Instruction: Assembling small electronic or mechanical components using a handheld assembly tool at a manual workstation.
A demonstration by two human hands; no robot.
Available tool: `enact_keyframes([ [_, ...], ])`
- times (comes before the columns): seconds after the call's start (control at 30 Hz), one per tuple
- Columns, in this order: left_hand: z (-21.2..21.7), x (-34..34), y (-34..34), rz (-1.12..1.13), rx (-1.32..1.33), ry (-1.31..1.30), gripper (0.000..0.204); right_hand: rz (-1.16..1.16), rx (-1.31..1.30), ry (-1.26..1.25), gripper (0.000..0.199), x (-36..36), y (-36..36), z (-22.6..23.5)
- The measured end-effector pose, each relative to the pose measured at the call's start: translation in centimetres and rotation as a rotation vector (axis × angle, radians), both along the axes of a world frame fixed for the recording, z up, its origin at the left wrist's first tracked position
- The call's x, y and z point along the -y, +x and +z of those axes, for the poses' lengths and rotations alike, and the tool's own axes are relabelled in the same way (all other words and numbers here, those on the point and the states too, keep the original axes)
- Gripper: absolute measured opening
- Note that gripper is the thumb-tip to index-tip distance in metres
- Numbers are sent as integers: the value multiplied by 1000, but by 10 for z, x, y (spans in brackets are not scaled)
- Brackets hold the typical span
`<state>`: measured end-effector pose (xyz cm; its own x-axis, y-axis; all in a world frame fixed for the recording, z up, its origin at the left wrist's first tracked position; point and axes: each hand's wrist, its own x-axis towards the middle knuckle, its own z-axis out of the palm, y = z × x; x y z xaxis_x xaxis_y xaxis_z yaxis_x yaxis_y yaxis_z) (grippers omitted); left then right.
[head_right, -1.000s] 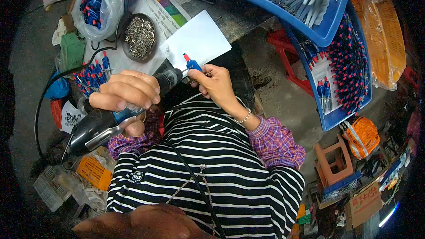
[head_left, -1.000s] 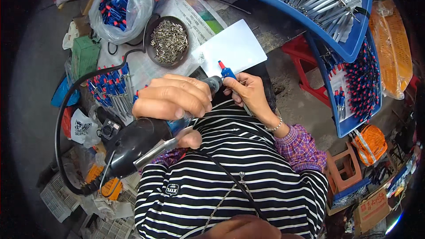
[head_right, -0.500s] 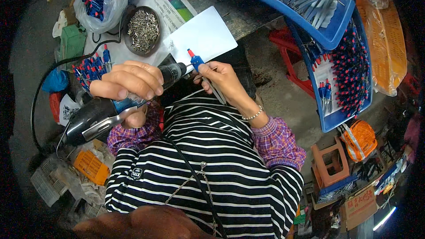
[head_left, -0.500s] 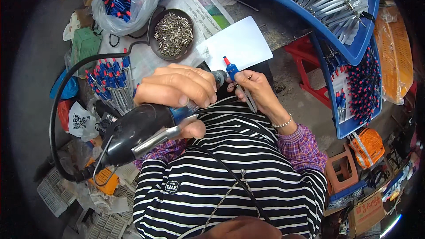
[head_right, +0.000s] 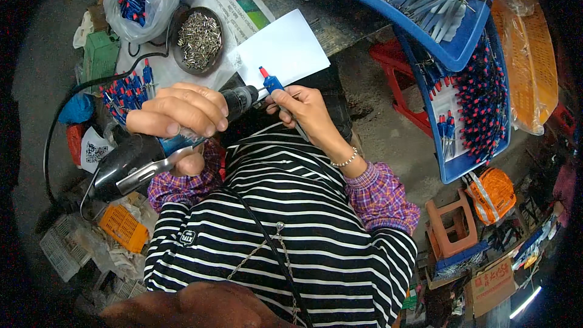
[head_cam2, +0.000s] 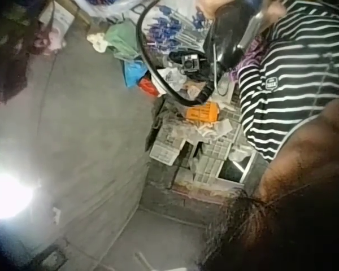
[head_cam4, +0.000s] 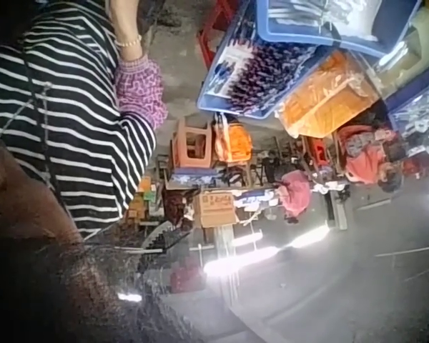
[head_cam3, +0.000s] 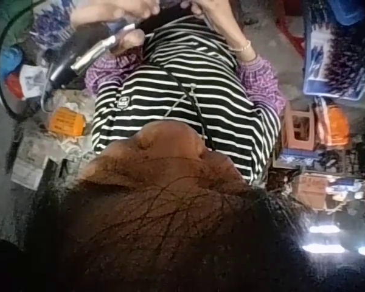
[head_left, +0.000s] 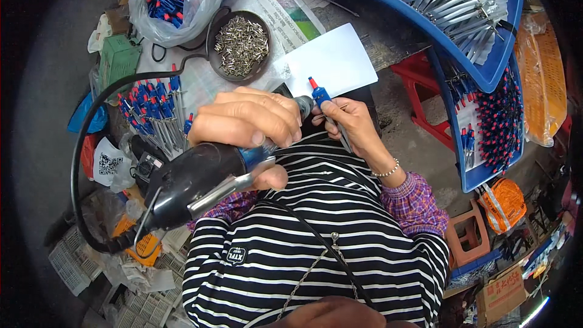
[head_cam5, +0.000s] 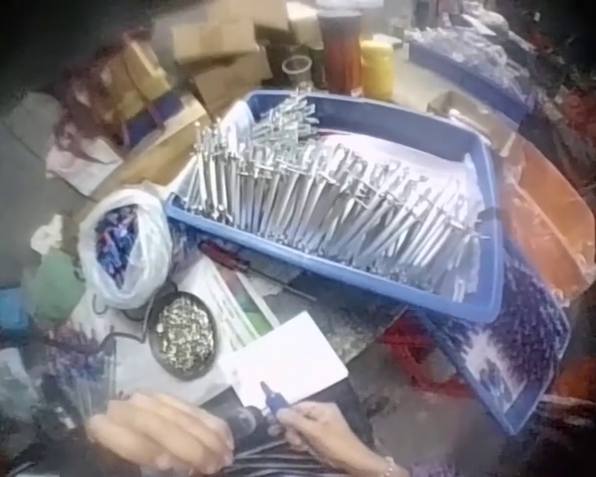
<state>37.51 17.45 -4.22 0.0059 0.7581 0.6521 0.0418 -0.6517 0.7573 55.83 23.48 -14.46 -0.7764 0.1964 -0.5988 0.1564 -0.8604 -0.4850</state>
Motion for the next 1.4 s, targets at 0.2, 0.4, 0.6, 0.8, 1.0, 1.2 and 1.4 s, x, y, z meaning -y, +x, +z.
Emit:
enact_keyframes([
  [0.2,4,-5,6,-15,30,65,48,-23,1,-5,28,2,-2,3],
  [0.4,-1,-10,11,11,55,64,47,-32,9,-46,24,3,-2,0],
  [0.6,9,-13,16,-10,10,-8,48,-40,5,-75,23,4,-2,0],
  [0.8,9,-15,20,7,18,-32,47,-24,16,-116,21,3,-1,0],
  [1.0,8,-5,4,-1,-31,8,45,67,-129,-91,41,1,9,7],
  [1.2,21,19,-9,83,76,63,42,-32,-231,-158,55,20,26,31],
  [1.4,21,43,-11,66,253,-55,42,-167,-267,-259,48,26,13,42],
])
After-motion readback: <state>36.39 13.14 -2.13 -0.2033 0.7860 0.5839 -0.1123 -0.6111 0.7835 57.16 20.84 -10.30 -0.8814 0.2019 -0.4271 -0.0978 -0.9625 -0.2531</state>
